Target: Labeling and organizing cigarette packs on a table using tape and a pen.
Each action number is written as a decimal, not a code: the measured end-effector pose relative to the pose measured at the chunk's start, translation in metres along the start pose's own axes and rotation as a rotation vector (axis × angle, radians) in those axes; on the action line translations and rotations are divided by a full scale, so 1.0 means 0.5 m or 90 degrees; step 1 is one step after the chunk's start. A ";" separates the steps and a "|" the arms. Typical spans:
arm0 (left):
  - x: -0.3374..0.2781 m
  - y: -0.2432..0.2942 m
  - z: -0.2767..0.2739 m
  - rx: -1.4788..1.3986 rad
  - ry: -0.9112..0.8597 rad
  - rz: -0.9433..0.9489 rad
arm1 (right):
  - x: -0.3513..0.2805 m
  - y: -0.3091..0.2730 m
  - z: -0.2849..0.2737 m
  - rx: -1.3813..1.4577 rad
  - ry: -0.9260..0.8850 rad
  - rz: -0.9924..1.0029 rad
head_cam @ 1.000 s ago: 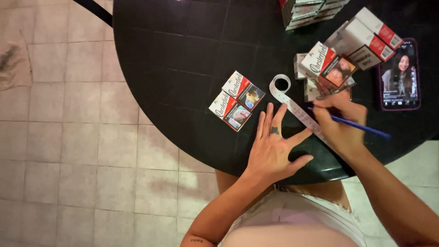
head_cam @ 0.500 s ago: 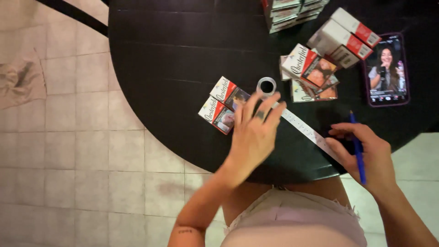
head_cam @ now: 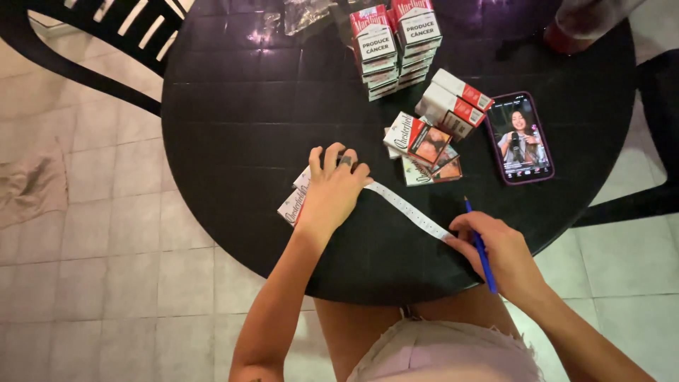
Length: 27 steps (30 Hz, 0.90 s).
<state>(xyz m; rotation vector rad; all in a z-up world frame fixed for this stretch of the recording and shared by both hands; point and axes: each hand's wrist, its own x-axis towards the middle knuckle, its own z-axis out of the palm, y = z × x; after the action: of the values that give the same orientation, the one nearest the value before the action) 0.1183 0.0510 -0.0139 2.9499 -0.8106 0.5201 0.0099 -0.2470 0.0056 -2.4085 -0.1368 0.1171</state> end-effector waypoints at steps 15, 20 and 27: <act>0.024 0.070 -0.057 -0.149 0.141 0.225 | -0.006 0.035 -0.084 0.092 -0.084 0.054; -0.024 0.093 -0.049 -0.137 0.160 0.291 | 0.007 0.037 -0.093 -0.013 -0.137 0.034; -0.047 0.062 0.004 -0.303 0.125 0.225 | 0.035 -0.057 -0.087 0.099 0.105 -0.067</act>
<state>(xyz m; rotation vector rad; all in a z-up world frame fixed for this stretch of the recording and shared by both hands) 0.0843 0.0354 -0.0249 2.2988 -1.2359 0.5297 0.0306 -0.2521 0.0559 -2.2403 -0.1725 -0.1152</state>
